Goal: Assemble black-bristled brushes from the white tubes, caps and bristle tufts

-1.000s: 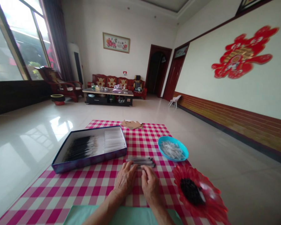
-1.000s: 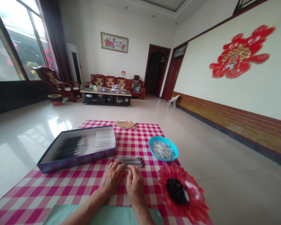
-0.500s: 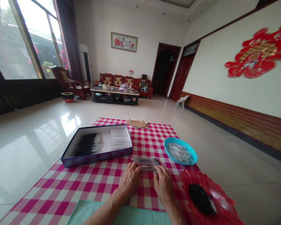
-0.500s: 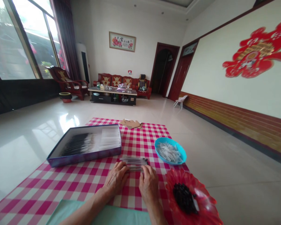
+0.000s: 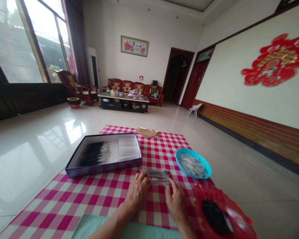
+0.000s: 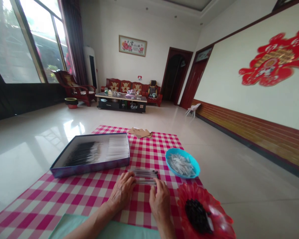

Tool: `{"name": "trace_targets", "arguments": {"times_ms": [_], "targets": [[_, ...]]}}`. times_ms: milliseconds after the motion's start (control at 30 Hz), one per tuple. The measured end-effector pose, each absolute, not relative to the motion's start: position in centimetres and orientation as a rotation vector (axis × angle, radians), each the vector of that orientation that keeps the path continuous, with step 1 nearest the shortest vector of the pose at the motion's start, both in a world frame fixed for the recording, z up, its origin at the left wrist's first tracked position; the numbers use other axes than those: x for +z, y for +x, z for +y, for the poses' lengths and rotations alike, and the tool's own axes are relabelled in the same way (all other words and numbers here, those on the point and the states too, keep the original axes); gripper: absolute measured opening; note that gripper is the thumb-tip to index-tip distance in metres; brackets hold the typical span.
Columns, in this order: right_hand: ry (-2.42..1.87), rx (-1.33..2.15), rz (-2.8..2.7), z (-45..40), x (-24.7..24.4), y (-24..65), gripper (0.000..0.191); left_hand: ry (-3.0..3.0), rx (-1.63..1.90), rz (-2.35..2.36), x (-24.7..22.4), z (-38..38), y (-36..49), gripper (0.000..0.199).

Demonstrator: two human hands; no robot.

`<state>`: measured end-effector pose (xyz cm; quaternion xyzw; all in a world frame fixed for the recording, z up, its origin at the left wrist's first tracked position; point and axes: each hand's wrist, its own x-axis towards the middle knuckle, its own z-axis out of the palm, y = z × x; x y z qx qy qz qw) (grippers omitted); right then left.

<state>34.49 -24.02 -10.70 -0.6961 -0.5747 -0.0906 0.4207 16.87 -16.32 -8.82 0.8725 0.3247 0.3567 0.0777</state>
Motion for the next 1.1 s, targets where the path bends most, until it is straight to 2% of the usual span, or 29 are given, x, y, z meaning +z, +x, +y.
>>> {"name": "trace_targets", "arguments": {"times_ms": [200,433,533,767,1100], "targets": [[-1.569,0.027,-1.351,-24.0,-10.0,34.0,0.029,2.687,1.117,1.123,-7.9,-16.5,16.7,0.014],[-1.405,0.669,-1.105,-23.9,-9.2,31.4,0.030,2.737,1.036,0.937,-7.6,-18.0,17.4,0.013],[-1.303,0.814,-0.956,-23.9,-8.3,30.8,0.031,2.725,1.008,0.945,-7.5,-18.3,17.3,0.014],[-1.364,0.790,-0.818,-24.2,-6.8,30.5,0.034,2.720,1.028,0.961,-7.5,-18.0,17.0,0.014],[-1.387,0.772,-0.825,-24.4,-7.2,31.3,0.031,2.795,1.003,0.935,-7.0,-18.1,17.1,0.017]]}}
